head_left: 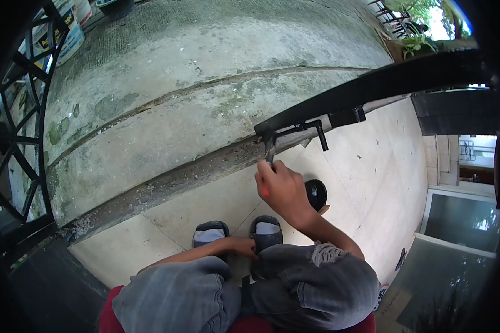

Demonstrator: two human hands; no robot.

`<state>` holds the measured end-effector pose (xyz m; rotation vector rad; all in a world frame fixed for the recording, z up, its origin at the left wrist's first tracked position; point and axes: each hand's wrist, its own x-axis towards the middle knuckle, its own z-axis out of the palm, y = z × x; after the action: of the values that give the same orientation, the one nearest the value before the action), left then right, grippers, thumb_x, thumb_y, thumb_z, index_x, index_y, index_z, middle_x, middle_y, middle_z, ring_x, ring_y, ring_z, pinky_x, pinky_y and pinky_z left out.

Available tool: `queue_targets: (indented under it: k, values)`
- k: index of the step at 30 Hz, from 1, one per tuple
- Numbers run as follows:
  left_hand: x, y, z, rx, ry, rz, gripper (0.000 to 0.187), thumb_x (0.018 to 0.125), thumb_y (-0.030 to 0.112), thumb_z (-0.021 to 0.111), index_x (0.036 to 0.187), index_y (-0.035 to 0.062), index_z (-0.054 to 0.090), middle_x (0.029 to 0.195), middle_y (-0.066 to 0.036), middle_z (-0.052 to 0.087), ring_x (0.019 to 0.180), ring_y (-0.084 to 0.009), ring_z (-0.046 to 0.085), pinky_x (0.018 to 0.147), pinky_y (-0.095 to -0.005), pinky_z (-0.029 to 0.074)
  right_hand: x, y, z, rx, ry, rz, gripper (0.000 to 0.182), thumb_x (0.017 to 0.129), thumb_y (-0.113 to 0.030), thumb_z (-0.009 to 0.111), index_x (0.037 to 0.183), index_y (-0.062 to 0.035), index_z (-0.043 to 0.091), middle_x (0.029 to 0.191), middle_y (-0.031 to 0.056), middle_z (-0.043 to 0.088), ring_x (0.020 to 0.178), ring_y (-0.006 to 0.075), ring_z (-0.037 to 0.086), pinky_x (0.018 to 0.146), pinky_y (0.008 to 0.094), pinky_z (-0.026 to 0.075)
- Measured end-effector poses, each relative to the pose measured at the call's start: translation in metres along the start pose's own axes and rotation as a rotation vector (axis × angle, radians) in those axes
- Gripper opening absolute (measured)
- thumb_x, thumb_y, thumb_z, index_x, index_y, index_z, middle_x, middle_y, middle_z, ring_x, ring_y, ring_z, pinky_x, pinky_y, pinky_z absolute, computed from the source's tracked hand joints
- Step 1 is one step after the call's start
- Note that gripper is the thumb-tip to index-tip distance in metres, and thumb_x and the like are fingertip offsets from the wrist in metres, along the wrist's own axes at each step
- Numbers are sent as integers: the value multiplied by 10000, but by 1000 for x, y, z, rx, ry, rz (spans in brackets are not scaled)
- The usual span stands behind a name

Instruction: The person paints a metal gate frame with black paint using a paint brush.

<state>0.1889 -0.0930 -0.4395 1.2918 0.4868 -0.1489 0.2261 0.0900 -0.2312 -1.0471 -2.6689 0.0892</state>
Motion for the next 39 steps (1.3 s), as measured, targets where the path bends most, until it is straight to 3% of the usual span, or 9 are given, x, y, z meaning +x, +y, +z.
queue_targets:
  k: [3,7,11,15,19,23,29,35,39]
  values:
    - [-7,5,1,16,43,54,481,863,432,682,884,-47,711,715,-157,660,671,-231,608,655,-412,477,-2,14,-5,-40,126,90,176,824,-36,691,845,-82,522,680,109,511,540,296,608,467,392,503]
    - [-3,1,1,14,110,123,493,867,447,677,879,-44,715,716,-161,662,662,-241,614,636,-413,478,3,5,17,18,-140,89,171,832,-2,692,824,-77,538,716,120,547,551,306,601,480,389,506]
    - [1,2,-3,10,-6,20,597,799,509,740,969,-63,718,880,-190,718,792,-307,697,658,-438,551,0,16,-5,54,141,122,160,845,-51,680,842,-84,523,709,118,530,573,304,623,468,386,511]
    - [0,2,-2,-10,-2,7,611,791,514,746,991,-62,716,894,-184,720,809,-307,703,668,-431,568,3,-3,-3,37,-116,51,167,829,-18,691,817,-78,536,721,104,534,565,294,615,469,374,500]
    - [4,0,2,38,1,31,607,801,504,741,1016,-63,712,927,-185,722,832,-309,705,669,-431,572,5,19,-4,65,95,100,165,826,-33,699,836,-80,541,734,109,540,588,303,624,498,398,509]
    - [4,-1,0,-15,-5,7,620,809,502,736,1060,-64,704,988,-202,720,873,-324,704,682,-452,582,-1,10,8,65,-129,15,166,842,-33,683,868,-85,528,746,112,549,627,309,637,523,418,515]
    - [-6,7,-1,-29,-14,11,642,808,502,738,1106,-65,694,1034,-215,714,921,-334,702,683,-474,593,28,11,-45,36,223,164,153,891,17,667,799,-48,563,666,123,528,533,264,564,512,369,478]
    - [3,1,0,-31,-12,-8,647,805,496,740,1122,-66,689,1060,-219,709,933,-344,704,680,-468,593,12,19,13,-4,-172,-5,188,811,29,680,855,-81,534,704,111,532,558,298,607,488,405,509]
    - [1,1,-2,-33,-43,19,631,806,485,740,1110,-66,693,1055,-222,707,915,-350,706,655,-460,596,15,31,19,50,78,65,174,844,-20,674,849,-74,508,707,131,543,560,322,621,472,414,502]
